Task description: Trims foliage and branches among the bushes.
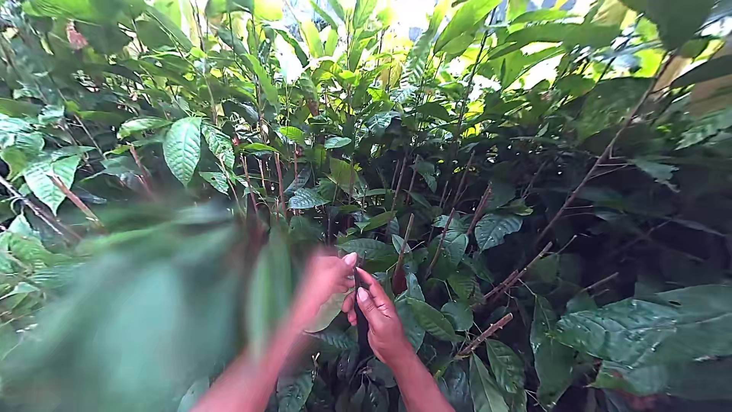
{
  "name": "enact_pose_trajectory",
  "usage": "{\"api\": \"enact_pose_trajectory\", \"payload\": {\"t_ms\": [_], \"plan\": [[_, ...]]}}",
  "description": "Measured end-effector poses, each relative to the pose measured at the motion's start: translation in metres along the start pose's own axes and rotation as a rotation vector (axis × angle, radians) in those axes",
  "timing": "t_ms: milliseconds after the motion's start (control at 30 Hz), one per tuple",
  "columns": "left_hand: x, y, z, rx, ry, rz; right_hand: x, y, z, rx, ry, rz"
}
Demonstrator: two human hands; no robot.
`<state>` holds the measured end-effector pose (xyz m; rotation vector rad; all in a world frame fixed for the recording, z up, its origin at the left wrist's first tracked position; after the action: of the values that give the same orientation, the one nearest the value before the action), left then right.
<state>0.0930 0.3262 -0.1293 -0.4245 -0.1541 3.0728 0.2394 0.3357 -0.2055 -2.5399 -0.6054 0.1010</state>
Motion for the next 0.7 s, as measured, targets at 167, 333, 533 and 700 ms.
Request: {"api": "enact_pose_trajectory", "payload": {"t_ms": [167,333,533,700], "plan": [[0.000,-0.007,-0.003,-0.011,0.006,0.048,0.004,-0.005,0.007,-0.049,-0.015,-0.038],[0.000,-0.012,-0.005,-0.009,0.011,0.143,0.005,-0.011,0.016,-0.113,0.004,-0.060],[0.003,-0.002,-0.007,-0.166,0.032,0.169,0.009,-0.021,-0.014,-0.041,-0.017,0.036],[0.000,-0.008,-0.035,-0.428,-0.486,0.127,0.037,-0.041,-0.040,0.068,-0.223,0.142]]}}
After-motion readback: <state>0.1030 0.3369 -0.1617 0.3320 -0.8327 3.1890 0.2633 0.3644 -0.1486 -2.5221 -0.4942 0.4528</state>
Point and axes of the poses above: each hand's wrist, its own y-axis away from the middle knuckle, its own x-axis out of the back of the hand, z = x × y, the point moved 1 cm from there along -y, towards the middle knuckle, and after that the axes turned 15 degrees about y, right-handed, at the moved point
